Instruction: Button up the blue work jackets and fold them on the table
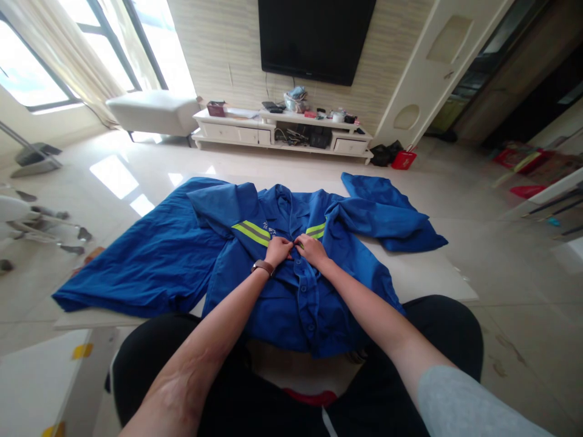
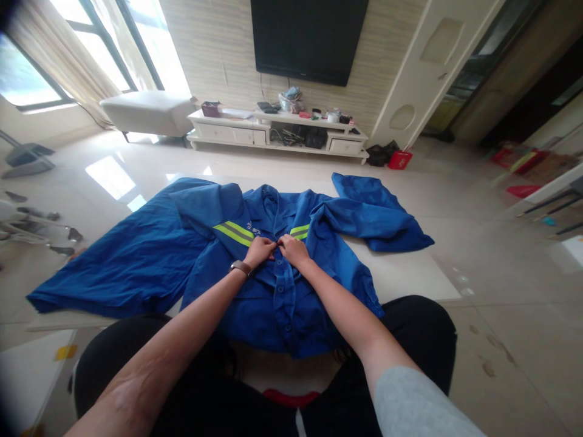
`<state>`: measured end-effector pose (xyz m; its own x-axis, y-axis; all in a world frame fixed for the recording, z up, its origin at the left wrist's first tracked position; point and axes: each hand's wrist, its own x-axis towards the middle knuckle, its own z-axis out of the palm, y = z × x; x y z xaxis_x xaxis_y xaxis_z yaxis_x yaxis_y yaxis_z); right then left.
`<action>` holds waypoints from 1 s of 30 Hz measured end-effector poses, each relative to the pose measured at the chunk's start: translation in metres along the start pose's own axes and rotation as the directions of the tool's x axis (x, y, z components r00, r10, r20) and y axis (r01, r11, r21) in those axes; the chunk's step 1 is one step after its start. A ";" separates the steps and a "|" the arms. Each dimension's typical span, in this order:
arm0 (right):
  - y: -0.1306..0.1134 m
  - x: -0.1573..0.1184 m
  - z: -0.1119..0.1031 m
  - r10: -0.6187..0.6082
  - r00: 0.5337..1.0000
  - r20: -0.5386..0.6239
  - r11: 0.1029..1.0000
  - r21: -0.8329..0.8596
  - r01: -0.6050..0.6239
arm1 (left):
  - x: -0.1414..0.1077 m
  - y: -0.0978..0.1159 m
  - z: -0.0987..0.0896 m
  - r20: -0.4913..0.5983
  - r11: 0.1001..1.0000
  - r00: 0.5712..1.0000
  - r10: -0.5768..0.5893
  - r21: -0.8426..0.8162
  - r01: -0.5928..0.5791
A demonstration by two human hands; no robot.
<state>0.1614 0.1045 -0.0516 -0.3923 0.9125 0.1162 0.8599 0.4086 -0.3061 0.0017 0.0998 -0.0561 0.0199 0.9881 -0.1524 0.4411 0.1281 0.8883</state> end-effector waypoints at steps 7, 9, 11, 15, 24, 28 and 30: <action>-0.001 -0.008 0.008 -0.012 0.999 -0.036 1.000 -0.002 0.012 | -0.002 0.002 0.003 -0.039 0.993 0.996 -0.082 -0.083 0.079; -0.002 -0.007 0.006 -0.022 1.000 -0.019 0.999 -0.029 0.021 | -0.001 0.002 0.004 -0.067 0.991 0.993 -0.098 -0.096 0.092; -0.002 -0.003 0.004 -0.026 1.000 0.009 0.998 -0.054 0.026 | 0.000 0.001 0.005 -0.083 0.990 0.991 -0.109 -0.102 0.100; -0.001 0.010 -0.005 -0.048 0.996 0.072 0.996 -0.074 0.053 | 0.001 -0.001 0.007 -0.091 0.991 0.991 -0.100 -0.095 0.091; 0.004 0.032 -0.020 -0.203 0.955 0.216 0.969 -0.095 0.227 | -0.003 0.000 0.006 -0.092 0.996 0.994 -0.058 -0.080 0.051; 0.003 0.033 -0.021 -0.256 0.941 0.224 0.954 -0.102 0.283 | 0.000 -0.003 0.007 -0.063 0.995 0.997 -0.053 -0.082 0.047; 0.003 0.031 -0.021 -0.269 0.940 0.211 0.950 -0.101 0.295 | 0.002 -0.004 0.007 -0.052 0.995 0.997 -0.056 -0.085 0.052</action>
<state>0.1591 0.1342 -0.0289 -0.6688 0.7434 -0.0080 0.7345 0.6591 -0.1613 0.0062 0.1008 -0.0634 -0.0513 0.9824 -0.1793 0.3636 0.1856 0.9129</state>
